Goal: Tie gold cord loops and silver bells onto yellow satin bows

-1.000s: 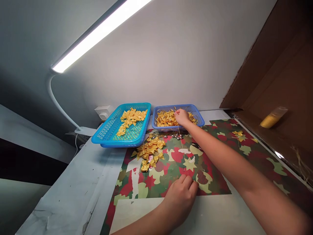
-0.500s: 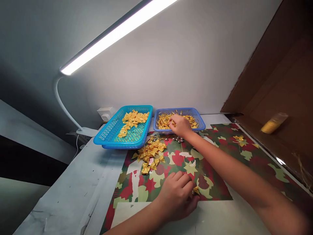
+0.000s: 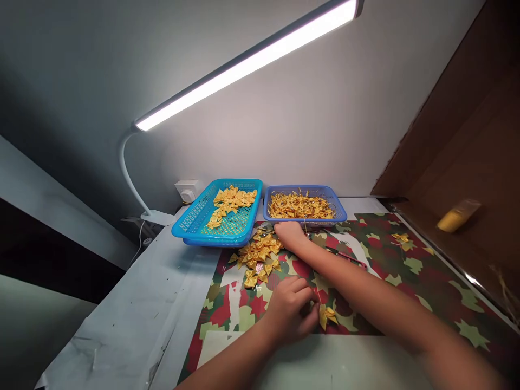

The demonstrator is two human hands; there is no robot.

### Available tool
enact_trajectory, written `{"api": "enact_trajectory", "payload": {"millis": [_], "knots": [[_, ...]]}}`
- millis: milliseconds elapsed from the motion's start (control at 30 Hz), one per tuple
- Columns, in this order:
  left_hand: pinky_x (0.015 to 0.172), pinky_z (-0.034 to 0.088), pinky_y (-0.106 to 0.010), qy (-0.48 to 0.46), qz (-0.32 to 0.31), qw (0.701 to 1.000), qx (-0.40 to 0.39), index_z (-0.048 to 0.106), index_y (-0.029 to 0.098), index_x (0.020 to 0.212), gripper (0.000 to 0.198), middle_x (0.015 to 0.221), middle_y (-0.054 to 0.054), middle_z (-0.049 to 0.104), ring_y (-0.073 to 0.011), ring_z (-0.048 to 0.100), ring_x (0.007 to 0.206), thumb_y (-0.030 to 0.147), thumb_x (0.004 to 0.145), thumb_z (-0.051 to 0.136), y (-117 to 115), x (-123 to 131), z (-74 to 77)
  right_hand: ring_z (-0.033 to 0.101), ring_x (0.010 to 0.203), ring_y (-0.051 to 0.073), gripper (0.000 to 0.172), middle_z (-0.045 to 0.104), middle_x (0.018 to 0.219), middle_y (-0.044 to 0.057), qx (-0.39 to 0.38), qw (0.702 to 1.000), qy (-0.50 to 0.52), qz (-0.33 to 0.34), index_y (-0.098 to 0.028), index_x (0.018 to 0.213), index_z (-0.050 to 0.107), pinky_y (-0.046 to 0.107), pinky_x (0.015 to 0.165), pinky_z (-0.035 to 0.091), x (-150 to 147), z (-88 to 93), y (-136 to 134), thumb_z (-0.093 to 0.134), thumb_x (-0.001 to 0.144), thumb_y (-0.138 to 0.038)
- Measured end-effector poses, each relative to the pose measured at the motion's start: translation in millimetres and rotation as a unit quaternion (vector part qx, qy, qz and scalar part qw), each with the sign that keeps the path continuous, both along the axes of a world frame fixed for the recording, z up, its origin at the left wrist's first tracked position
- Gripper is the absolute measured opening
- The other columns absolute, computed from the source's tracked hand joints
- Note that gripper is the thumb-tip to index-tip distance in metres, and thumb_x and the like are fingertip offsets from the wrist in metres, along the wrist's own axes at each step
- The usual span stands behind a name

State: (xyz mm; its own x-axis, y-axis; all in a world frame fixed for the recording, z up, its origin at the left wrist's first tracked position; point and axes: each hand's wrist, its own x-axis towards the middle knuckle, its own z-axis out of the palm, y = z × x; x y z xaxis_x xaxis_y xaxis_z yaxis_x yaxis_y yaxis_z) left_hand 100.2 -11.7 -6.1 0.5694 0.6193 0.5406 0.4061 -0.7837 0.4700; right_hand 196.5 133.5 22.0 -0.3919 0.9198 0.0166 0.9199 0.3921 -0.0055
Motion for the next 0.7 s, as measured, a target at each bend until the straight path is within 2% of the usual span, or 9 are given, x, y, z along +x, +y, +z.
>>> {"api": "enact_trajectory", "payload": {"millis": [133, 267, 400, 500, 633, 700], "knots": [[0.057, 0.042, -0.027, -0.024, 0.022, 0.999, -0.012, 0.059, 0.018, 0.071, 0.014, 0.067, -0.004, 0.058, -0.016, 0.054, 0.064, 0.019, 0.08, 0.048, 5, -4, 0.5, 0.062, 0.101, 0.022, 0.032, 0.06, 0.12, 0.01, 0.018, 0.998, 0.058, -0.031, -0.015, 0.12, 0.057, 0.041, 0.085, 0.054, 6, -1.5, -8, 0.057, 0.093, -0.031], [0.059, 0.044, -0.026, -0.04, 0.051, 0.998, -0.008, 0.058, 0.018, 0.07, 0.014, 0.069, -0.004, 0.06, -0.0157, 0.055, 0.066, 0.017, 0.081, 0.049, 8, -8, 3.4, 0.062, 0.1, 0.021, 0.031, 0.06, 0.12, 0.009, 0.073, 0.985, 0.154, -0.039, -0.016, 0.119, 0.057, 0.042, 0.084, 0.054, 13, 3.6, -21, 0.057, 0.093, -0.032], [0.06, 0.046, -0.026, -0.06, 0.077, 0.995, 0.023, 0.058, 0.018, 0.072, 0.012, 0.072, -0.003, 0.061, -0.016, 0.058, 0.069, 0.015, 0.08, 0.05, 10, -11, 9.2, 0.064, 0.09, 0.017, 0.017, 0.067, 0.099, 0.005, 0.144, 0.954, 0.264, -0.002, -0.017, 0.103, 0.064, 0.033, 0.081, 0.052, 15, 16.4, -40, 0.052, 0.094, -0.024], [0.069, 0.049, -0.029, -0.085, 0.089, 0.989, 0.076, 0.06, 0.019, 0.083, 0.01, 0.082, -0.004, 0.064, -0.0177, 0.059, 0.078, 0.013, 0.079, 0.052, 9, -13, 11.9, 0.062, 0.083, 0.018, 0.021, 0.066, 0.086, 0.005, 0.191, 0.924, 0.33, 0.021, -0.019, 0.089, 0.064, 0.031, 0.077, 0.049, 16, 25.8, -66, 0.044, 0.093, -0.02], [0.079, 0.049, -0.035, -0.128, 0.112, 0.969, 0.181, 0.054, 0.021, 0.099, 0.022, 0.094, -0.006, 0.062, -0.0198, 0.058, 0.088, 0.011, 0.079, 0.055, 2, -17, 8.4, 0.059, 0.097, 0.022, 0.018, 0.063, 0.099, 0.009, 0.22, 0.897, 0.379, 0.063, -0.023, 0.087, 0.056, 0.037, 0.084, 0.047, 28, 26.5, -114, 0.039, 0.093, -0.02], [0.082, 0.047, -0.035, -0.132, 0.12, 0.958, 0.226, 0.052, 0.023, 0.102, 0.028, 0.098, -0.005, 0.062, -0.0195, 0.057, 0.091, 0.008, 0.079, 0.056, 0, -17, 6.0, 0.059, 0.094, 0.022, 0.017, 0.064, 0.096, 0.007, 0.215, 0.894, 0.382, 0.091, -0.025, 0.085, 0.054, 0.037, 0.081, 0.048, 38, 21.4, -135, 0.04, 0.091, -0.017]]}}
